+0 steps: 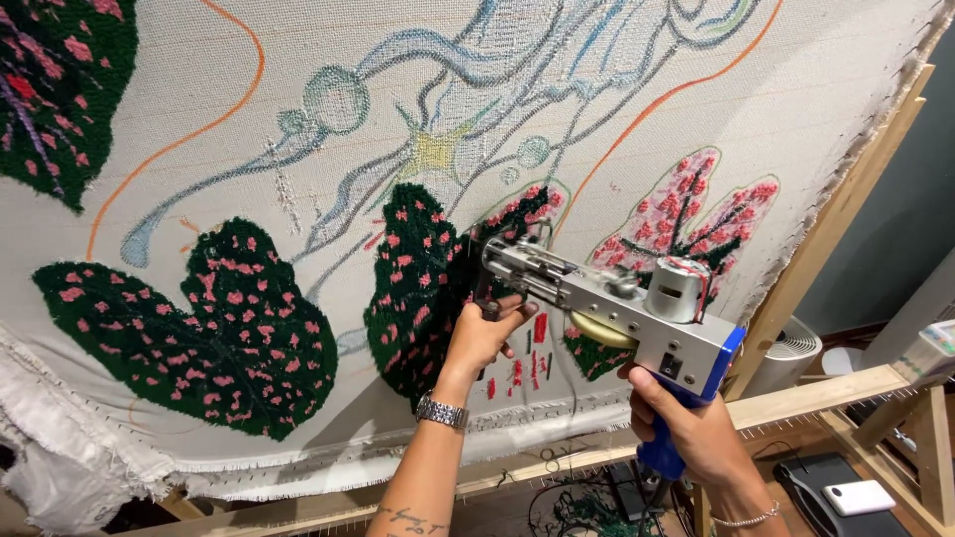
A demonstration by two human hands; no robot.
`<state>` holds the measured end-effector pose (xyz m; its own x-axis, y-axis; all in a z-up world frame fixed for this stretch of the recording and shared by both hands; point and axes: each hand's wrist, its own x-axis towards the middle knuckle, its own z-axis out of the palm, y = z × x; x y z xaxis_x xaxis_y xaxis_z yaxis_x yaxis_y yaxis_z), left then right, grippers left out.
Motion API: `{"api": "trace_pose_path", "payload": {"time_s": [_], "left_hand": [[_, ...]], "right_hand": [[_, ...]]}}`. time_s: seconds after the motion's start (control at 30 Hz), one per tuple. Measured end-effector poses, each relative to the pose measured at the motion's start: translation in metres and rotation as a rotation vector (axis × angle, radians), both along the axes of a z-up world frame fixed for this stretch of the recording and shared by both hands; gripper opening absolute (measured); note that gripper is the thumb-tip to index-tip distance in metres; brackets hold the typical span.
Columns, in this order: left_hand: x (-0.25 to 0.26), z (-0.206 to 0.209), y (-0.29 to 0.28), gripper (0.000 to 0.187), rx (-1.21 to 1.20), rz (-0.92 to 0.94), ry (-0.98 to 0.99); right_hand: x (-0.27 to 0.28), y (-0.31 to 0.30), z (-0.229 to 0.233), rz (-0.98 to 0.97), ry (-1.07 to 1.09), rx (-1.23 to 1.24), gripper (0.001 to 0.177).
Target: Using a tufting gun to apply yarn into a canvas stretched over a wooden frame to create a leaf design.
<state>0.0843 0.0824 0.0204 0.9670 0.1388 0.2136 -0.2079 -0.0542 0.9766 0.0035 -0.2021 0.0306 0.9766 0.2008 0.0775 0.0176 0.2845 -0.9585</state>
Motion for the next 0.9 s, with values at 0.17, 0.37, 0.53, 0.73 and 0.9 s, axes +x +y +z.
{"api": "trace_pose_path", "payload": {"time_s": [0.17, 0.37, 0.53, 0.73, 0.9], "left_hand": [[-0.015, 0.020, -0.009, 0.048, 0.089, 0.060, 0.076], [-0.001, 0.007, -0.003, 0.051, -0.092, -0.103, -0.070], [0.000, -0.001, -0.019, 0.055, 0.025, -0.052, -0.097], [0.014, -0.028, -0.035, 0.035, -0.160, -0.435, -0.144], [-0.024, 0.014, -0.053, 0.034, -0.071, -0.412, 0.059]], "right_hand": [[-0.001, -0.004, 0.005, -0.005, -0.033, -0.040, 0.032], [-0.003, -0.006, 0.017, -0.038, -0.022, -0.084, 0.035], [-0.001, -0.027, 0.014, 0.027, -0.022, -0.017, 0.045], [0.003, -0.066, 0.003, 0.015, -0.027, 0.006, 0.049], [-0.001, -0.085, 0.002, 0.034, -0.022, 0.072, 0.050]]}}
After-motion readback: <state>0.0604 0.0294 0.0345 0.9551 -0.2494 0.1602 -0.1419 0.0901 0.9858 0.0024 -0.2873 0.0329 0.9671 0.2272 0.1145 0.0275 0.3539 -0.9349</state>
